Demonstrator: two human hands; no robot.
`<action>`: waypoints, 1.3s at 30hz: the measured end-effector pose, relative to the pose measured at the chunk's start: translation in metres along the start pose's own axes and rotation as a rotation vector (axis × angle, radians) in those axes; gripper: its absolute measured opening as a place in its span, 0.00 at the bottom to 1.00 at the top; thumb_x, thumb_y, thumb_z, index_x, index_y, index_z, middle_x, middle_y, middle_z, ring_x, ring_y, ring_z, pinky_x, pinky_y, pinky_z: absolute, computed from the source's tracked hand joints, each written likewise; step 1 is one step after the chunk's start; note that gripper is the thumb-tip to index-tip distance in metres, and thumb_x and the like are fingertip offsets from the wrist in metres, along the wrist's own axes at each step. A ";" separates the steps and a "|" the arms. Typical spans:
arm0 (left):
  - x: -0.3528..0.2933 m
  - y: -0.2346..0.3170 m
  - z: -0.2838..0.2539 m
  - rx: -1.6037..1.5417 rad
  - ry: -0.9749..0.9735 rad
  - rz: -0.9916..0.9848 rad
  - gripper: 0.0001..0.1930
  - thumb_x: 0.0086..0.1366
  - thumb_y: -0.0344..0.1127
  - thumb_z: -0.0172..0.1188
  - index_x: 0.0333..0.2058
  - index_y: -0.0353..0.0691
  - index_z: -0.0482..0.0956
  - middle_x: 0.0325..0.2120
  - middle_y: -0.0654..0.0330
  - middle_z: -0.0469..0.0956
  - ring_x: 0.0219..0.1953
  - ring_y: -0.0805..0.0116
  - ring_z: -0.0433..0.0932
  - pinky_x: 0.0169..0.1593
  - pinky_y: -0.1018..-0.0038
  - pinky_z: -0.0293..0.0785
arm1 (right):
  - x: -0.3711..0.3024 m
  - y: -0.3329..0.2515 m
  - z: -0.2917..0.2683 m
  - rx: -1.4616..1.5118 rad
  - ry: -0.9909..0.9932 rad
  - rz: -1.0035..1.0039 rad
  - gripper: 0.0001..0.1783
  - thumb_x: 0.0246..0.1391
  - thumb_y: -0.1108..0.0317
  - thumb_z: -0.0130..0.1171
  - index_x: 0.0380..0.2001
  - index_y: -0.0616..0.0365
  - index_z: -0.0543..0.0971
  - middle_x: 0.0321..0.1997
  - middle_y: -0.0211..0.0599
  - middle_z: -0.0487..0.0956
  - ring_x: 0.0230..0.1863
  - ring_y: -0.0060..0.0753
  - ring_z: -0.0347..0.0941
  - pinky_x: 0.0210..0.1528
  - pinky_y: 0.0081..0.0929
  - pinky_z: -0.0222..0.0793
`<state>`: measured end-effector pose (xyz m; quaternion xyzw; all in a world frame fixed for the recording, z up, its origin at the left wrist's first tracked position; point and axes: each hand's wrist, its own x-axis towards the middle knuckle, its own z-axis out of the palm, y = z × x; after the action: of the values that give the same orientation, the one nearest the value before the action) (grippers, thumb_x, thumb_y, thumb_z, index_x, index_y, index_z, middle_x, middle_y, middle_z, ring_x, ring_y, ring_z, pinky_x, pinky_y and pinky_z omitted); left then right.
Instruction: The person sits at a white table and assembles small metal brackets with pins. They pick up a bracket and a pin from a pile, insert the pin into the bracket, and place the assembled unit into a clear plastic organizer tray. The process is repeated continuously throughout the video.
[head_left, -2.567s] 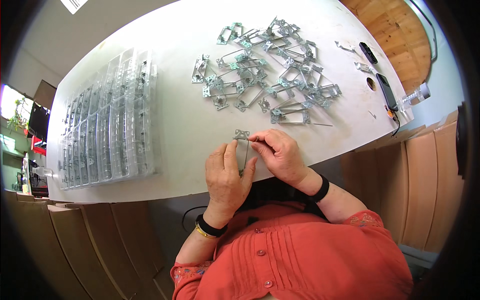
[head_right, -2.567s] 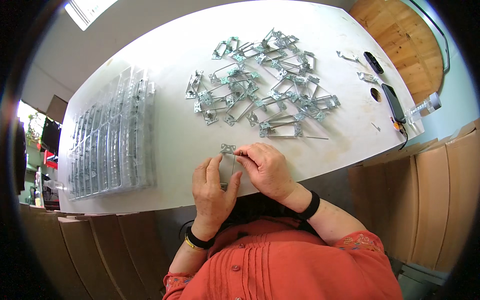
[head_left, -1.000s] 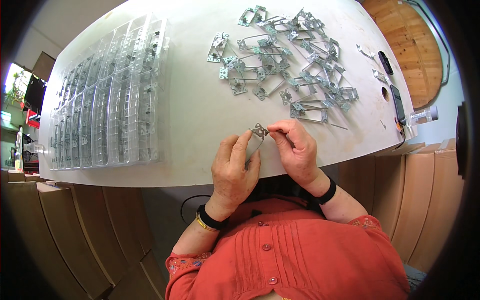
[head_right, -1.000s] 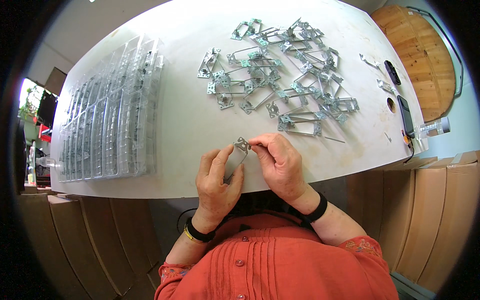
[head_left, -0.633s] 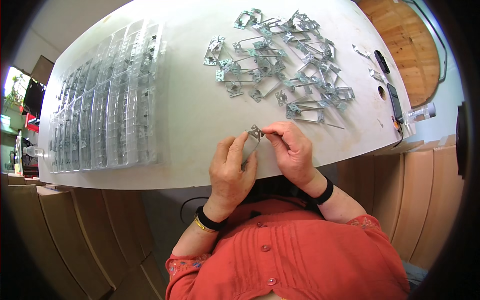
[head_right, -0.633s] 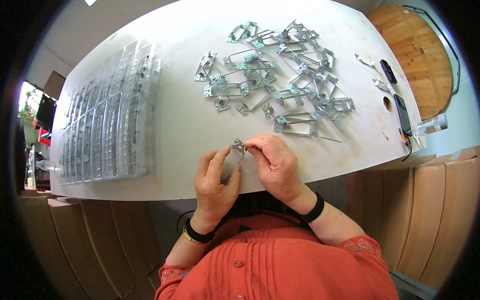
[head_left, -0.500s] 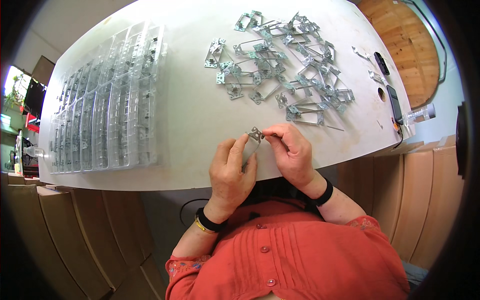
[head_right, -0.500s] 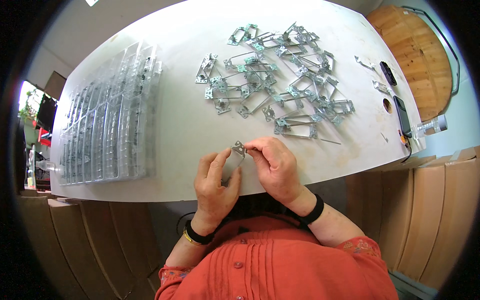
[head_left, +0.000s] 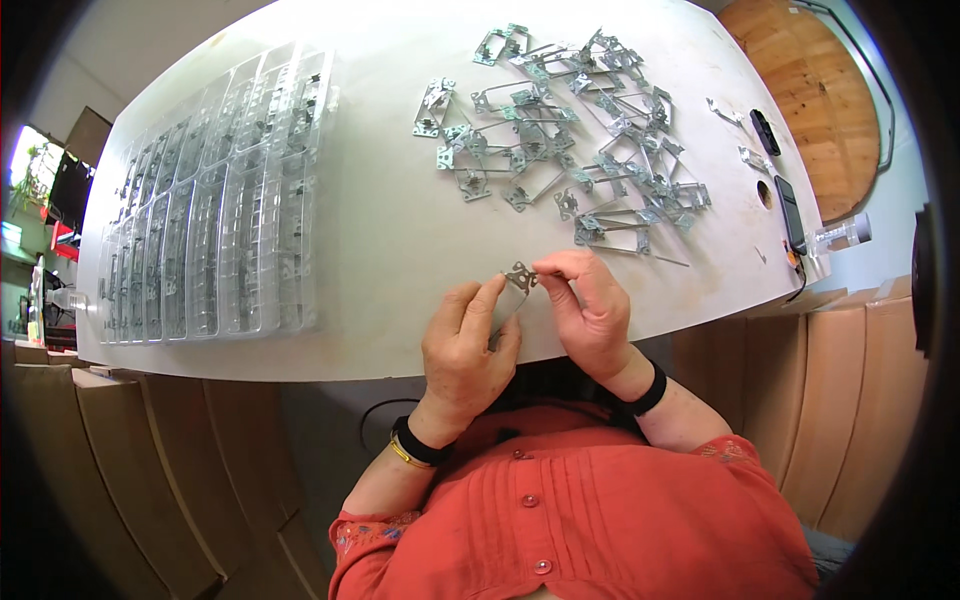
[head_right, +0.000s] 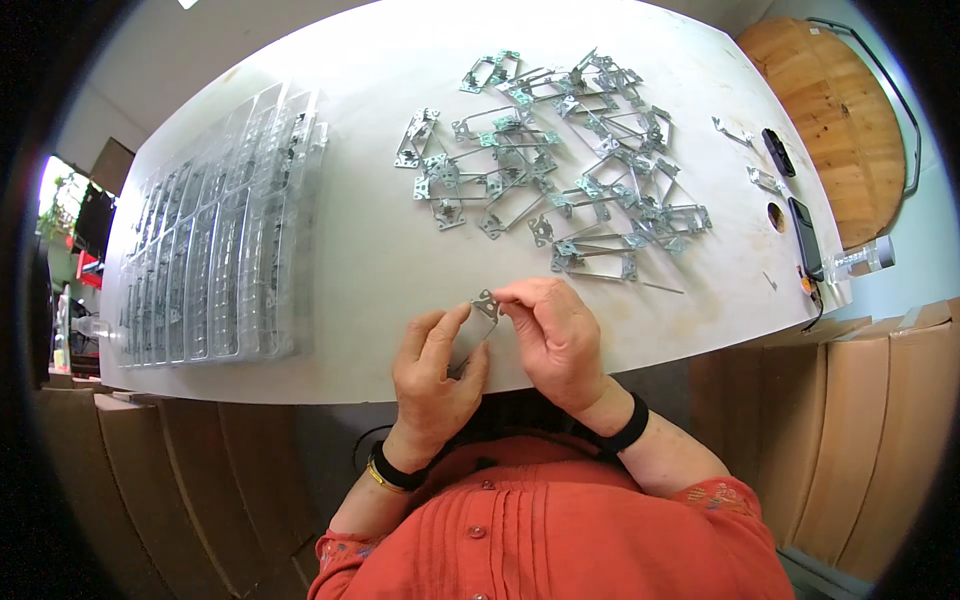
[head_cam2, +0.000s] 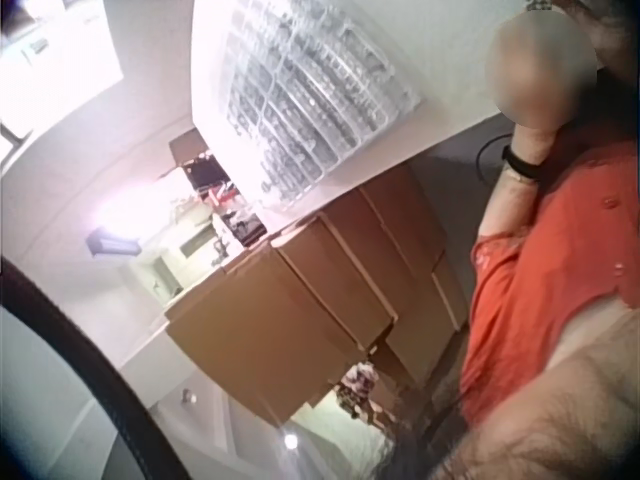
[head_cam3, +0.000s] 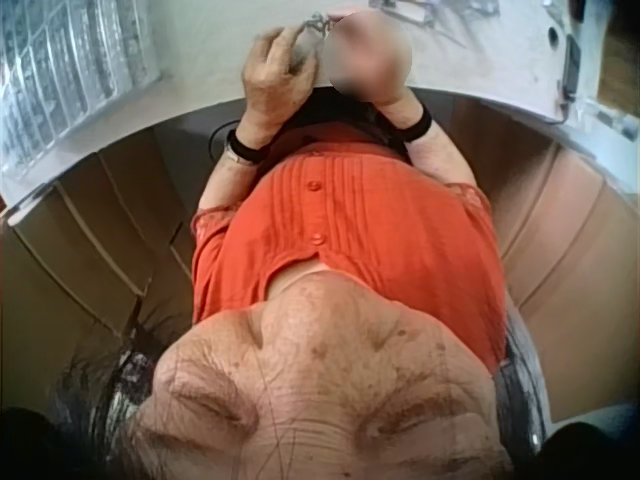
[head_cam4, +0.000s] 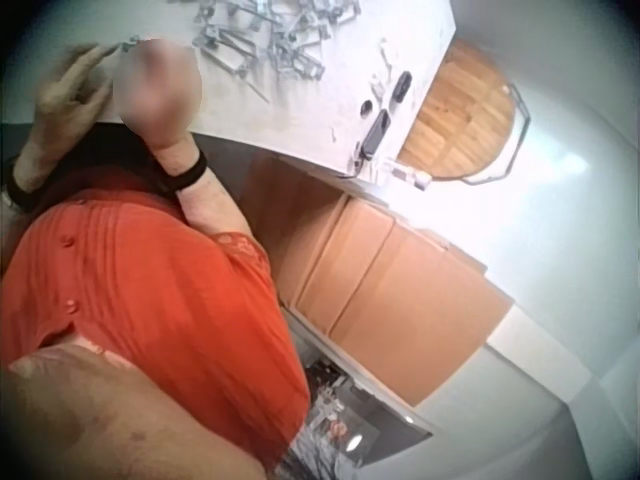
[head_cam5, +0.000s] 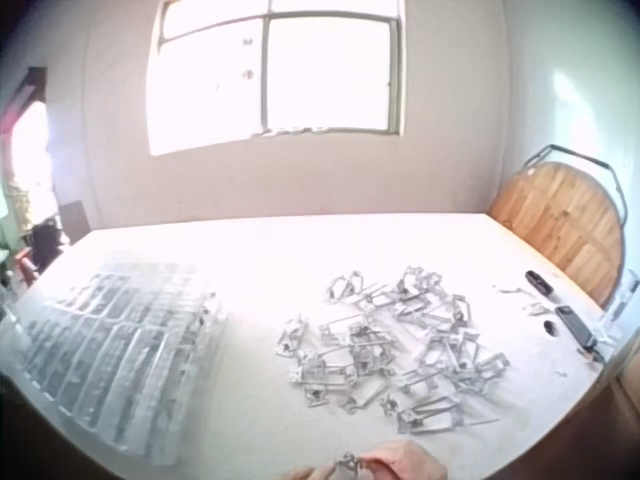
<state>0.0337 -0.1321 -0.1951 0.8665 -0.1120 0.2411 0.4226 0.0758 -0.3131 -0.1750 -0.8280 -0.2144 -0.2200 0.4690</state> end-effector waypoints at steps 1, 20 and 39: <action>0.000 -0.001 -0.001 0.003 -0.003 0.014 0.27 0.57 0.22 0.76 0.58 0.34 0.84 0.46 0.47 0.82 0.42 0.51 0.85 0.43 0.62 0.83 | 0.000 0.000 0.002 0.030 0.009 0.037 0.11 0.64 0.82 0.70 0.48 0.60 0.85 0.44 0.41 0.86 0.42 0.41 0.85 0.45 0.34 0.81; -0.001 -0.001 0.000 0.041 -0.015 0.071 0.28 0.56 0.23 0.76 0.58 0.35 0.85 0.46 0.47 0.82 0.39 0.50 0.85 0.41 0.62 0.84 | 0.000 0.003 0.006 0.053 -0.010 0.061 0.12 0.64 0.81 0.71 0.49 0.59 0.85 0.45 0.42 0.87 0.42 0.39 0.85 0.45 0.32 0.83; -0.001 0.000 0.001 0.027 0.008 0.067 0.28 0.57 0.23 0.76 0.59 0.36 0.85 0.46 0.47 0.83 0.40 0.51 0.86 0.41 0.62 0.84 | 0.001 -0.003 0.007 -0.012 -0.018 -0.016 0.13 0.62 0.82 0.70 0.48 0.60 0.85 0.45 0.42 0.87 0.43 0.45 0.84 0.46 0.36 0.81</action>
<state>0.0332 -0.1326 -0.1958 0.8668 -0.1360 0.2603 0.4029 0.0762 -0.3056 -0.1756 -0.8311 -0.2237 -0.2177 0.4604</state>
